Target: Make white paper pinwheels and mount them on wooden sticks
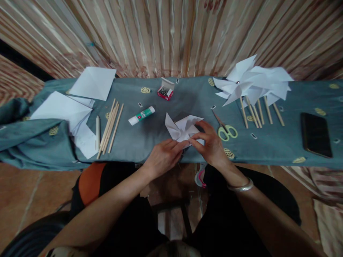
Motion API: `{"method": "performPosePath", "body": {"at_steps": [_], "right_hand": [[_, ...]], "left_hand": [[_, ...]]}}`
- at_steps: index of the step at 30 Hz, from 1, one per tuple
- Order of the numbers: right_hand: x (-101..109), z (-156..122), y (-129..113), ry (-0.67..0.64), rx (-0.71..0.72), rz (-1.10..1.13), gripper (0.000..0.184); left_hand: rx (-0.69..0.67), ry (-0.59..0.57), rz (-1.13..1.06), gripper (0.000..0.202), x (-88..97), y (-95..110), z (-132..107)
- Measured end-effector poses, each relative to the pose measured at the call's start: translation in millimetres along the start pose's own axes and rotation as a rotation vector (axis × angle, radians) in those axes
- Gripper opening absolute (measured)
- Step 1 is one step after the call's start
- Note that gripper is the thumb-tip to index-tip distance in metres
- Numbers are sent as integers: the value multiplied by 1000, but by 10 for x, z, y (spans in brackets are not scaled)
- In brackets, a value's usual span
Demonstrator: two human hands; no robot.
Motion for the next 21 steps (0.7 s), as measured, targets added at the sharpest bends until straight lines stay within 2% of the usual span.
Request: {"method": "performPosePath", "body": {"at_steps": [5,21], "right_hand": [[-35,-1,-27,25,11,-64,8],[-51,2,-81,21,-7,-116,13]], "left_hand": [[-29,-10,-69,27,6,25,21],[107,48,-262,22,4,-51,42]]}}
Point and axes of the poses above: each hand's wrist, its own z-axis towards the middle knuckle, its own x-axis out of the back of the hand, y = z × x, the point moved 5 cm from there along z, towards the middle knuckle, and after that the axes turned 13 degrees about y, right-handed, at the moved point
